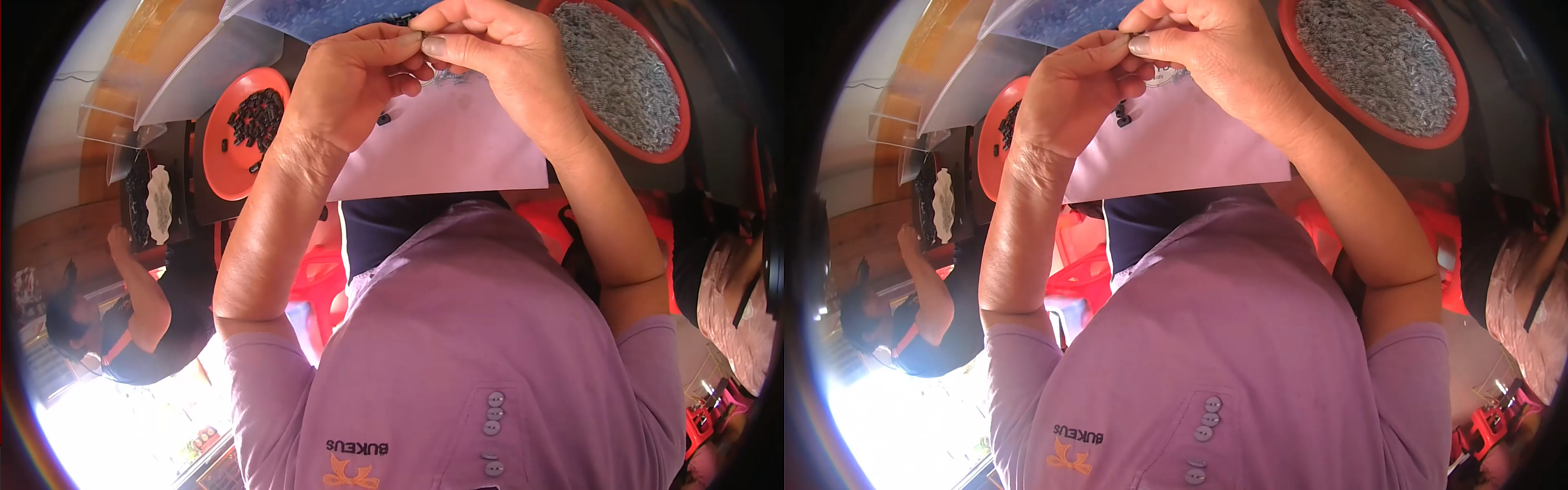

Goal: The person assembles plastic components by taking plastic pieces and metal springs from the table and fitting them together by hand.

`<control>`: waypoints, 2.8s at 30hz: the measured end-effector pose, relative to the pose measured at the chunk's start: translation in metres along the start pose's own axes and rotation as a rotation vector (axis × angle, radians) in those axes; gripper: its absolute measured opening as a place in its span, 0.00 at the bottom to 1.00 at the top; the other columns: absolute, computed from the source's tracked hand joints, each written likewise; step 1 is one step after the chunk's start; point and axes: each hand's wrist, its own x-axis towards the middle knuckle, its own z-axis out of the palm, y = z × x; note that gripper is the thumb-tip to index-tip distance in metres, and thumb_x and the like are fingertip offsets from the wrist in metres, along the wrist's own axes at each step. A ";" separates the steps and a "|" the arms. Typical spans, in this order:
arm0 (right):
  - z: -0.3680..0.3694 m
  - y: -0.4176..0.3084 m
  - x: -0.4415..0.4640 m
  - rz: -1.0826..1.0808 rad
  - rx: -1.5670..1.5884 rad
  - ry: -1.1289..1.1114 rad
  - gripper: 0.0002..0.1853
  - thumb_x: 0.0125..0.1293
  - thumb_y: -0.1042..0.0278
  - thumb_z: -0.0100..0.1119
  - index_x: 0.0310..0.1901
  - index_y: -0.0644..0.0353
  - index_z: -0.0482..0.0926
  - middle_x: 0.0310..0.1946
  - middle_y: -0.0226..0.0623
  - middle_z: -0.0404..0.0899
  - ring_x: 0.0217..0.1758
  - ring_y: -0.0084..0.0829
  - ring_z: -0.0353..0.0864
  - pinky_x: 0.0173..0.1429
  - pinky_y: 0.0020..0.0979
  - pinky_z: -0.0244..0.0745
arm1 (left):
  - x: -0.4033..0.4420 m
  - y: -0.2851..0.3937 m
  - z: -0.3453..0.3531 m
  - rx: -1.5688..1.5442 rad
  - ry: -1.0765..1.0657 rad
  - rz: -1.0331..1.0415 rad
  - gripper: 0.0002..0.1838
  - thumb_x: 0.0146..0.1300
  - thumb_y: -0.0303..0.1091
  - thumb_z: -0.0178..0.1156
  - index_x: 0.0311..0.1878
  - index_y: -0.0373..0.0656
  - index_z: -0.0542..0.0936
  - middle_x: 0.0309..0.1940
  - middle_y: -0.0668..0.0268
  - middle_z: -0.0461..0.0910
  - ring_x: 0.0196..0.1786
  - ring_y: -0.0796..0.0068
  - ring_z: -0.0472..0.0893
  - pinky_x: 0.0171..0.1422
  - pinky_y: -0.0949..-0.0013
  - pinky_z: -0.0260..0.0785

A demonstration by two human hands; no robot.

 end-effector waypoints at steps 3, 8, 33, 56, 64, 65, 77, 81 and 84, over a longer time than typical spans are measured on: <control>-0.002 0.005 0.000 -0.009 -0.081 0.035 0.03 0.67 0.81 0.61 0.41 0.68 0.82 0.34 0.33 0.84 0.36 0.20 0.83 0.41 0.21 0.78 | -0.011 0.006 0.014 0.482 0.304 0.082 0.12 0.67 0.38 0.64 0.38 0.37 0.83 0.37 0.64 0.81 0.44 0.70 0.80 0.49 0.64 0.72; -0.007 0.009 0.000 -0.004 -0.042 0.081 0.04 0.66 0.81 0.60 0.41 0.67 0.82 0.32 0.31 0.83 0.35 0.18 0.81 0.40 0.21 0.77 | -0.008 -0.025 -0.017 1.561 0.436 0.532 0.12 0.48 0.39 0.74 0.30 0.42 0.84 0.32 0.62 0.80 0.42 0.58 0.78 0.45 0.59 0.74; -0.015 0.018 -0.007 0.078 -0.059 0.076 0.05 0.65 0.77 0.62 0.42 0.64 0.83 0.32 0.31 0.83 0.34 0.19 0.79 0.41 0.23 0.75 | -0.008 -0.046 -0.033 1.905 0.516 0.655 0.06 0.60 0.32 0.66 0.34 0.40 0.82 0.33 0.63 0.80 0.40 0.57 0.78 0.43 0.57 0.73; -0.004 0.025 -0.014 -0.154 -0.372 -0.080 0.06 0.63 0.79 0.63 0.42 0.64 0.83 0.32 0.30 0.83 0.37 0.22 0.81 0.45 0.25 0.77 | -0.033 -0.050 0.025 -0.257 0.283 0.061 0.08 0.71 0.28 0.59 0.44 0.31 0.80 0.34 0.60 0.82 0.34 0.70 0.81 0.35 0.70 0.70; 0.007 0.021 -0.018 -0.437 -0.476 -0.115 0.12 0.53 0.86 0.64 0.40 0.64 0.82 0.34 0.34 0.79 0.39 0.29 0.82 0.44 0.29 0.79 | -0.047 -0.048 0.031 -0.246 0.324 0.102 0.09 0.67 0.30 0.63 0.43 0.32 0.81 0.36 0.59 0.84 0.36 0.72 0.81 0.39 0.70 0.71; 0.009 0.020 -0.018 -0.451 -0.487 -0.124 0.12 0.53 0.86 0.64 0.40 0.64 0.82 0.33 0.34 0.79 0.39 0.30 0.82 0.44 0.29 0.79 | -0.049 -0.048 0.031 -0.217 0.322 0.102 0.09 0.67 0.30 0.64 0.43 0.32 0.82 0.36 0.60 0.84 0.36 0.73 0.81 0.38 0.71 0.71; 0.026 0.042 0.043 -0.507 -0.938 -0.304 0.10 0.57 0.84 0.57 0.39 0.62 0.80 0.35 0.37 0.82 0.38 0.36 0.82 0.40 0.34 0.76 | -0.072 -0.048 0.002 -0.074 0.467 0.200 0.11 0.72 0.31 0.59 0.44 0.30 0.81 0.33 0.58 0.82 0.33 0.72 0.80 0.31 0.73 0.69; 0.032 0.074 0.058 -0.636 -1.204 -0.308 0.14 0.49 0.85 0.57 0.38 0.58 0.78 0.34 0.37 0.82 0.42 0.45 0.82 0.41 0.43 0.77 | -0.074 -0.054 -0.011 -0.202 0.475 0.265 0.10 0.72 0.30 0.58 0.44 0.30 0.79 0.33 0.57 0.82 0.33 0.72 0.80 0.30 0.72 0.69; 0.028 0.078 0.061 -0.646 -1.245 -0.318 0.13 0.49 0.84 0.57 0.37 0.57 0.80 0.34 0.36 0.82 0.41 0.44 0.82 0.43 0.43 0.77 | -0.076 -0.053 -0.015 -0.276 0.498 0.322 0.09 0.71 0.29 0.59 0.42 0.31 0.79 0.32 0.57 0.83 0.31 0.71 0.81 0.30 0.71 0.70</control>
